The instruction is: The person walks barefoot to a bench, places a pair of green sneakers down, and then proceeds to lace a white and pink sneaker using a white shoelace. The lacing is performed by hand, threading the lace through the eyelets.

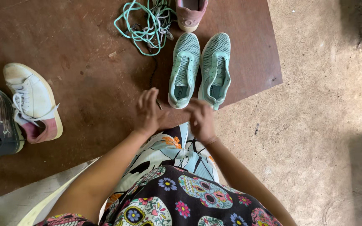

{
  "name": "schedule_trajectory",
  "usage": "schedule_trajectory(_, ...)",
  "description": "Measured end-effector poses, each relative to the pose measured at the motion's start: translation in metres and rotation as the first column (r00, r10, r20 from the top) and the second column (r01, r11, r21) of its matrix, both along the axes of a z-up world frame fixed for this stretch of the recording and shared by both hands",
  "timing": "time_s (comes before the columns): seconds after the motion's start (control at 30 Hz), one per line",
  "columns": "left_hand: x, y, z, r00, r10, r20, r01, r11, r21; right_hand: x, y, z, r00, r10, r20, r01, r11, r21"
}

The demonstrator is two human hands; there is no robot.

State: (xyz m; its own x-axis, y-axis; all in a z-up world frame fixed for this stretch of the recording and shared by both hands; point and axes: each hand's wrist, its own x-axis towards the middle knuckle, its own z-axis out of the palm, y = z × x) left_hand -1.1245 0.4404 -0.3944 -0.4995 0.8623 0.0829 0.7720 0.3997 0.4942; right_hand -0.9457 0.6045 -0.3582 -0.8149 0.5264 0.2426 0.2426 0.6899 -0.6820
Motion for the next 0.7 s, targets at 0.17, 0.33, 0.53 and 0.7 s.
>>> schedule_trajectory(0.17,-0.031,-0.078,-0.009,0.982,-0.177,-0.066,0.138,0.911,-0.389,-0.038,-0.053,0.015,0.908,0.419,0.008,-0.406,0.884,-0.23)
schedule_trajectory(0.33,-0.052,-0.097,-0.045,0.951,-0.284,-0.12,0.221,0.9,-0.377,-0.085,-0.067,-0.026,0.855,0.517,-0.04,-0.512,0.83,-0.223)
schedule_trajectory(0.53,-0.048,-0.114,-0.058,0.934,-0.316,-0.167,0.228,0.886,-0.404,-0.117,-0.113,-0.07,0.803,0.571,-0.174,-0.596,0.754,-0.277)
schedule_trajectory(0.7,-0.055,-0.098,-0.054,0.962,-0.257,-0.096,0.208,0.91,-0.359,-0.139,-0.139,-0.094,0.891,0.45,-0.054,-0.454,0.884,-0.116)
